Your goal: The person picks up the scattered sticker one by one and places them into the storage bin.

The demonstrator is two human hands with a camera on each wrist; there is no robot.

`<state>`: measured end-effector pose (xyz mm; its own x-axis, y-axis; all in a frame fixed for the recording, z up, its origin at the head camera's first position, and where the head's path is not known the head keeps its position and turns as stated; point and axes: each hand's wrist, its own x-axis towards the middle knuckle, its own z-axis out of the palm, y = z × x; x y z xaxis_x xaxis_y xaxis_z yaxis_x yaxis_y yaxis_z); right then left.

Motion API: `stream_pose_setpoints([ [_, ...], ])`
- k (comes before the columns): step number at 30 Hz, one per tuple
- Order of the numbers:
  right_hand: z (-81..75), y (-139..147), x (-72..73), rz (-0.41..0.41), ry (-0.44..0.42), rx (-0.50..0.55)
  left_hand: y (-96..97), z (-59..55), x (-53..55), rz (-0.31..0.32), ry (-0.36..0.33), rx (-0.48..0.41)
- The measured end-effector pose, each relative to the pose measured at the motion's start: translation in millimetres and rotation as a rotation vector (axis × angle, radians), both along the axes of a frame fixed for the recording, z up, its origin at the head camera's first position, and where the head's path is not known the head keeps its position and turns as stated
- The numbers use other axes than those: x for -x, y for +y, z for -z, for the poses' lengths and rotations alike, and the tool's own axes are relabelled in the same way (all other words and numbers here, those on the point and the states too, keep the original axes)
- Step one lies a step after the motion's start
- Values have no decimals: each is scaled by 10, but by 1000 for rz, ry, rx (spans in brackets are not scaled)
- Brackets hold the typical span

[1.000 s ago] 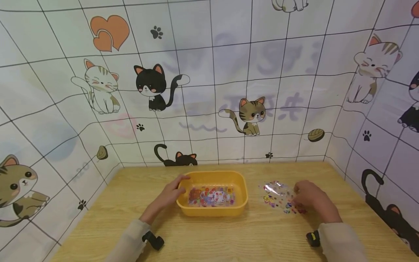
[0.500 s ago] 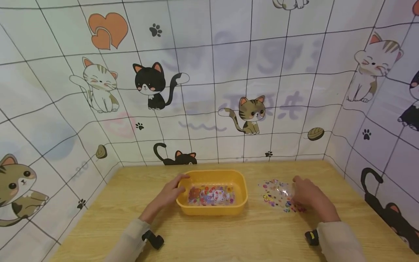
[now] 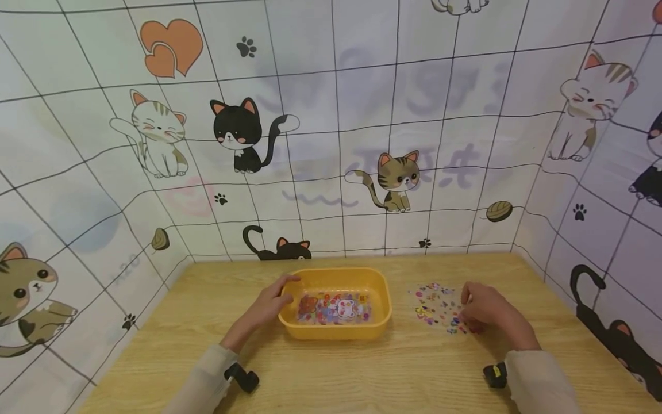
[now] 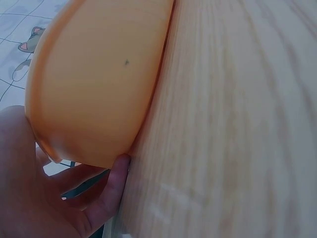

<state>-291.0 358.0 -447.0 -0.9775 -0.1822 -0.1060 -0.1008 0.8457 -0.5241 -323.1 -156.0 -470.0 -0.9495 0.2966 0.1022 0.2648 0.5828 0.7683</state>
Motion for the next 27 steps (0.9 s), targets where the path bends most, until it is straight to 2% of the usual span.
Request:
stream_pose_setpoints([
  [6, 18, 2, -29, -7, -31, 44, -5, 8, -7, 8, -14, -8],
  [11, 2, 34, -5, -42, 25, 23, -17, 11, -11, 28, -43, -41],
  [15, -52, 39, 8, -57, 68, 8, -21, 9, -9, 30, -38, -39],
  [27, -88, 66, 8, -58, 57, 92, -30, 49, 18, 23, -31, -39],
])
